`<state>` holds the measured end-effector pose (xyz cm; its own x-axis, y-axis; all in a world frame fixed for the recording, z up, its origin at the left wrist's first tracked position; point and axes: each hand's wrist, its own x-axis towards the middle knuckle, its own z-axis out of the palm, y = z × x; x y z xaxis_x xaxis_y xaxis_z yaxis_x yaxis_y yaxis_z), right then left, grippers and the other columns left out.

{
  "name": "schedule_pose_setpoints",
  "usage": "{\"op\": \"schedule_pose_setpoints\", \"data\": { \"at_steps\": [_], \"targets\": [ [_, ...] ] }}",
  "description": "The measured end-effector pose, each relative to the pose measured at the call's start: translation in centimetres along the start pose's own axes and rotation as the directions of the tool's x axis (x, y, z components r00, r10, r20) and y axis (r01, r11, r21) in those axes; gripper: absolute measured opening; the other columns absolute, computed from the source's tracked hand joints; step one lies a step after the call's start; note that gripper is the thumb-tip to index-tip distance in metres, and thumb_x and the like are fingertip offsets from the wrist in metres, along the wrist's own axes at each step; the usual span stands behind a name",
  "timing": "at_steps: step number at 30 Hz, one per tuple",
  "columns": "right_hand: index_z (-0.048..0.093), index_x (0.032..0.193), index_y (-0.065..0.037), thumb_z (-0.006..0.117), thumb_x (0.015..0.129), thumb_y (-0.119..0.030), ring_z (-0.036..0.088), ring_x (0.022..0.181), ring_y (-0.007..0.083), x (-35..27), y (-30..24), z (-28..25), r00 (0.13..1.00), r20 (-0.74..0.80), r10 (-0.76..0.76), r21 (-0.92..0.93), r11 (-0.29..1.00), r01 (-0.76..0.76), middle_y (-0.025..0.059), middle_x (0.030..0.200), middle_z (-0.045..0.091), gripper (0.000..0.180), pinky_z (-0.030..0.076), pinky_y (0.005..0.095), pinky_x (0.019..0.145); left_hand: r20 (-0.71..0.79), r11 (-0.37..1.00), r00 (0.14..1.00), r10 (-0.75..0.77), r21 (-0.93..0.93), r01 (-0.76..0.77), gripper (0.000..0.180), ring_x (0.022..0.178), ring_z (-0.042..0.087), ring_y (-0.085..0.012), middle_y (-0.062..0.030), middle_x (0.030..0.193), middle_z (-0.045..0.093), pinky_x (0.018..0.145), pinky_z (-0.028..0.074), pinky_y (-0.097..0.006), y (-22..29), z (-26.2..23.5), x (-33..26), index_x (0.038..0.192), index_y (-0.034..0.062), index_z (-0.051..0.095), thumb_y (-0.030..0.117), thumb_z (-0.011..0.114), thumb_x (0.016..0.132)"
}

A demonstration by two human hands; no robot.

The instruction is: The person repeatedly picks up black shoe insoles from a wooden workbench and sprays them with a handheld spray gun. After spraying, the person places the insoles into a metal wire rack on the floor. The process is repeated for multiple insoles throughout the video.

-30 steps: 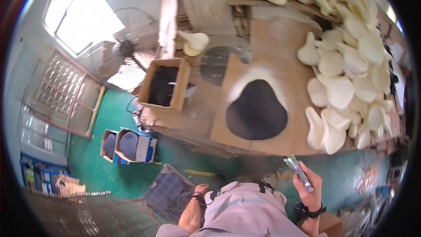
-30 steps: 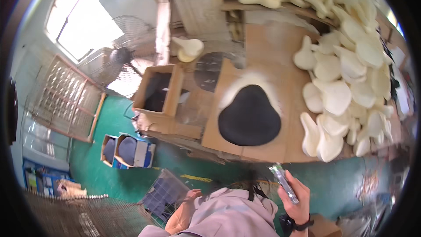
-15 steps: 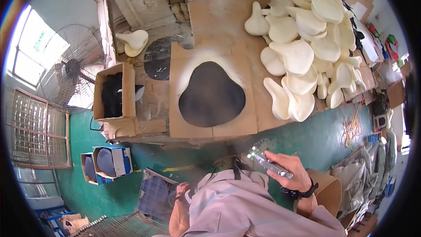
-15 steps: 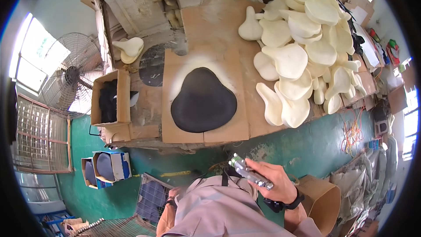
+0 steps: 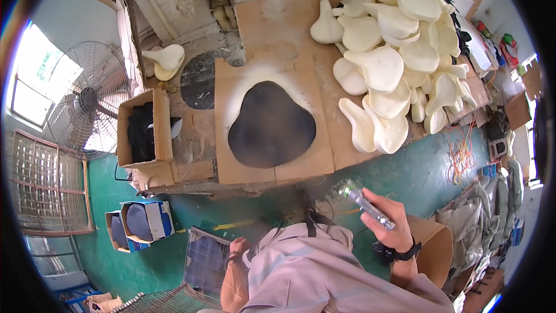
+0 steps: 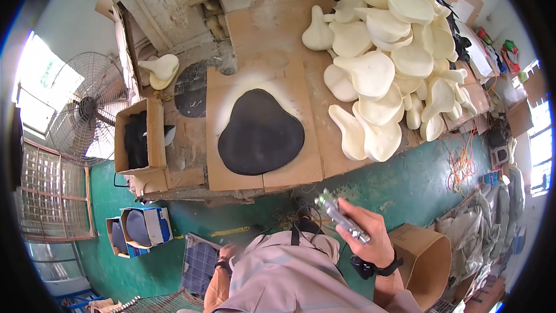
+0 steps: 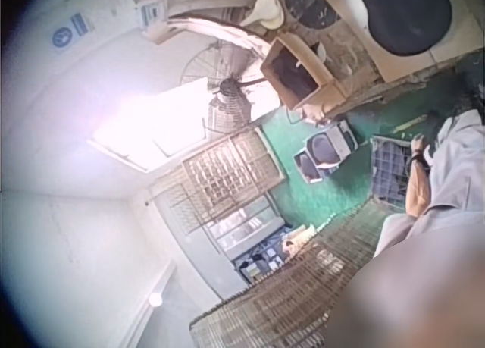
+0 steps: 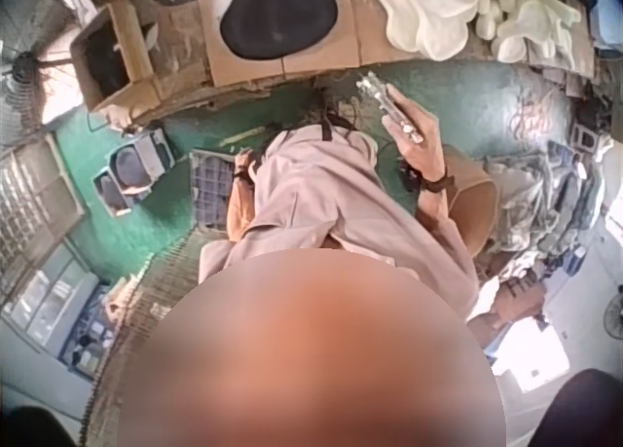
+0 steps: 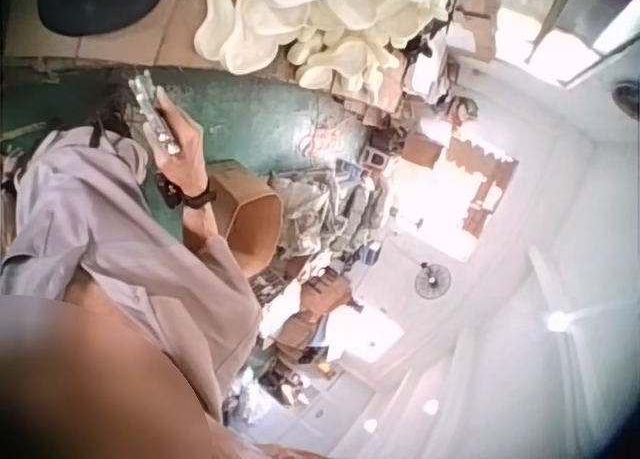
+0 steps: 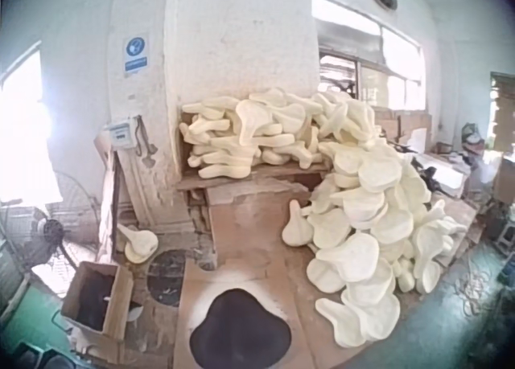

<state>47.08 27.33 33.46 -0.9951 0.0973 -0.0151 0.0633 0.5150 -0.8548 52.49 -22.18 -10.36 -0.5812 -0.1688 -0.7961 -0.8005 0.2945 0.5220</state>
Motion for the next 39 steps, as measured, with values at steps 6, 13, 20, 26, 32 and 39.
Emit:
{"op": "schedule_pose_setpoints", "data": {
  "at_steps": [6,13,20,26,32,39],
  "targets": [
    [0.06,0.135,0.002,0.076,0.081,0.002,0.071,0.09,0.0352,-0.8,-0.1,0.1,0.995,0.085,-0.053,-0.042,0.998,0.057,0.0206,0.107,0.071,0.057,0.056,0.0367,0.081,-0.01,0.992,0.993,0.122,0.014,-0.121,0.03,0.081,0.071,-0.0129,-0.0058,0.092,0.076,0.073,0.058,-0.027,0.5,-0.5,0.2,0.112,-0.0019,0.073,0.013,0.072,0.086],
    [0.059,0.136,0.002,0.075,0.082,0.002,0.071,0.088,0.0342,0.5,-0.5,0.9,0.994,-0.074,-0.082,-0.009,0.997,0.082,0.0211,0.107,0.071,0.056,0.055,0.035,0.079,0.112,0.982,0.978,0.175,0.055,-0.182,0.024,0.081,0.07,-0.0137,-0.007,0.083,0.073,0.073,0.058,-0.029,-1.7,-1.4,2.0,0.108,-0.0028,0.073,0.013,0.066,0.09],
    [0.06,0.135,0.002,0.073,0.085,0.001,0.07,0.085,0.0325,-0.3,-1.1,-0.3,0.992,-0.112,-0.063,-0.064,0.996,0.056,0.0197,0.103,0.07,0.052,0.054,0.0333,0.077,0.339,0.728,0.786,0.517,0.307,-0.612,0.025,0.087,0.071,-0.0241,-0.0118,0.089,0.072,0.076,0.058,-0.034,-2.9,-2.9,4.5,0.106,-0.0008,0.069,0.018,0.064,0.09],
    [0.06,0.134,0.003,0.075,0.083,0.001,0.069,0.082,0.033,-1.1,-2.4,-0.1,0.999,-0.013,-0.05,-0.083,0.995,0.049,0.0195,0.101,0.07,0.053,0.054,0.034,0.074,0.274,0.342,0.653,0.706,0.675,-0.654,0.011,0.089,0.073,-0.0219,-0.0056,0.085,0.074,0.08,0.06,-0.033,-4.0,-1.3,4.1,0.08,0.0103,0.074,0.021,0.071,0.077],
    [0.061,0.133,0.002,0.074,0.082,0.0,0.068,0.079,0.0295,-2.1,-2.8,0.0,1.0,0.005,-0.004,-0.108,0.994,0.004,0.0169,0.094,0.07,0.053,0.052,0.0332,0.073,0.396,0.166,0.589,0.704,0.715,-0.679,0.004,0.084,0.072,-0.0235,-0.003,0.079,0.073,0.073,0.06,-0.033,-2.0,-1.2,4.3,0.072,0.0125,0.072,0.017,0.073,0.072],
    [0.06,0.137,0.0,0.072,0.08,0.004,0.069,0.082,0.0349,-3.0,-2.6,-0.4,0.978,0.206,-0.034,-0.103,0.993,0.057,0.0196,0.097,0.07,0.058,0.055,0.0362,0.075,-0.066,0.928,0.929,0.365,0.104,-0.357,0.03,0.077,0.069,-0.0159,-0.0092,0.09,0.075,0.069,0.057,-0.031,6.1,-3.2,7.1,0.111,0.0045,0.075,0.021,0.069,0.087]
  ]
}}
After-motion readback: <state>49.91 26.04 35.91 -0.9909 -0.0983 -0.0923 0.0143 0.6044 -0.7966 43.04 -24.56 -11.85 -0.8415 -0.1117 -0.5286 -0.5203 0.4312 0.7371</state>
